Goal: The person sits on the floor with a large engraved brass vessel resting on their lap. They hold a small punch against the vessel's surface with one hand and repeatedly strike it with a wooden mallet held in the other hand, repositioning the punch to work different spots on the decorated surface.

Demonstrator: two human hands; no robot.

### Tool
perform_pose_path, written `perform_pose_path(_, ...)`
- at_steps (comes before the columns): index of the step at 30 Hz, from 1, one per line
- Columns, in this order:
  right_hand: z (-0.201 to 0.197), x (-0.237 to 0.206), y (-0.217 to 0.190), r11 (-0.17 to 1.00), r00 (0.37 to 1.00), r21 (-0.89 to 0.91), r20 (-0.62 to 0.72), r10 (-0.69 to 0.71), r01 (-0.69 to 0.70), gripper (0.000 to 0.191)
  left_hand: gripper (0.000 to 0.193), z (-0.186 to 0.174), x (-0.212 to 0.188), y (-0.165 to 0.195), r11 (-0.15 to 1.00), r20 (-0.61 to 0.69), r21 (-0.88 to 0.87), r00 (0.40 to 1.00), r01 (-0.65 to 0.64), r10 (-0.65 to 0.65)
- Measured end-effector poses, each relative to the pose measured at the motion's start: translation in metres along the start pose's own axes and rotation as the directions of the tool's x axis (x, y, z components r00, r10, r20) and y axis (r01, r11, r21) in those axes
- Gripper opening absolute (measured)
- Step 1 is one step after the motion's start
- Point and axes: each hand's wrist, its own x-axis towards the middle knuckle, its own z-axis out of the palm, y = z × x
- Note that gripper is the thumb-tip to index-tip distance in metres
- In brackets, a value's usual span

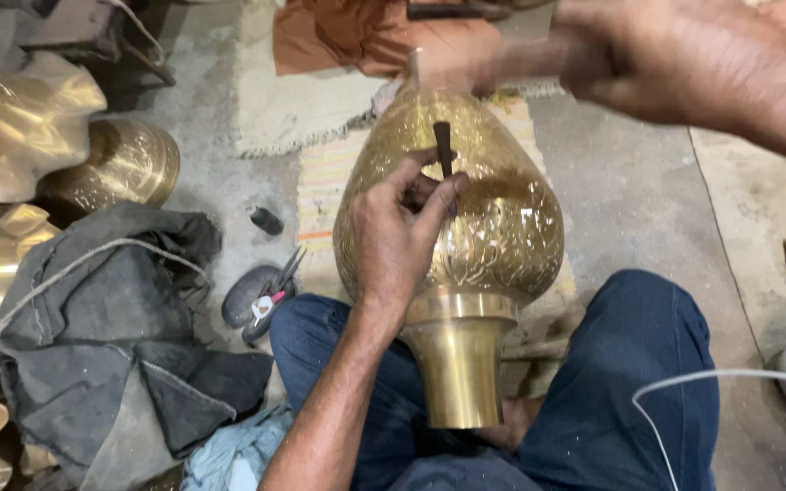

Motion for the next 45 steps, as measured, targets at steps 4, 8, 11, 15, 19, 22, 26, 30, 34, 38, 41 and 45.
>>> perform_pose_path(4,0.000,-0.005,-0.006,0.969,0.995,-0.225,0.028,-0.099,0.103,0.019,0.028,-0.001,0.000,0.003,0.999,0.009,0.037,0.999,0.040,-0.040)
perform_pose_path(8,0.000,-0.004,-0.006,0.992,0.996,-0.106,-0.063,-0.070,0.063,0.026,0.031,0.000,0.000,0.001,0.999,0.000,-0.019,0.999,0.035,-0.035)
perform_pose_path(11,0.001,0.002,-0.005,0.999,0.999,-0.023,0.042,0.024,-0.023,0.029,0.032,0.000,0.001,-0.002,1.000,0.003,-0.016,1.000,0.027,-0.027)
perform_pose_path(15,0.000,0.002,-0.006,0.999,0.999,0.037,0.031,0.022,-0.023,0.031,0.030,0.001,0.002,-0.004,0.999,0.026,0.019,0.998,0.050,-0.051)
perform_pose_path(19,-0.007,-0.001,-0.015,0.940,0.982,-0.328,0.184,-0.031,0.091,0.028,0.029,0.000,0.001,-0.003,0.998,0.006,0.048,0.999,0.033,-0.033)
perform_pose_path(22,-0.013,0.000,-0.019,0.995,0.999,-0.095,0.036,0.005,-0.001,0.018,0.031,-0.001,0.002,-0.002,0.999,0.014,-0.033,0.999,0.037,-0.037)
perform_pose_path(26,-0.012,0.006,-0.021,0.988,0.963,-0.054,0.219,0.156,-0.148,0.024,0.030,-0.001,0.000,-0.002,0.999,0.004,-0.022,1.000,0.031,-0.031)
perform_pose_path(30,-0.006,0.006,-0.016,0.989,0.990,0.129,0.134,0.050,-0.067,0.025,0.027,-0.002,0.000,-0.001,0.997,0.013,-0.067,1.000,0.025,-0.025)
perform_pose_path(34,-0.001,0.004,-0.010,0.929,0.984,-0.332,0.117,-0.135,0.166,0.034,0.026,-0.002,0.001,0.000,0.999,0.007,0.007,0.999,0.039,-0.039)
perform_pose_path(38,0.002,0.008,-0.011,0.995,0.998,0.082,0.043,0.049,-0.053,0.032,0.029,-0.002,0.001,-0.002,0.997,0.016,-0.068,0.999,0.031,-0.030)
perform_pose_path(41,0.002,0.008,-0.013,0.995,0.998,0.104,0.068,0.003,-0.010,0.027,0.028,-0.001,0.000,-0.004,0.998,0.016,-0.066,1.000,0.004,-0.003)
perform_pose_path(45,-0.001,0.006,-0.018,0.995,0.996,-0.090,0.070,0.058,-0.052,0.024,0.026,0.000,0.001,-0.007,1.000,0.022,0.012,1.000,0.014,-0.014)
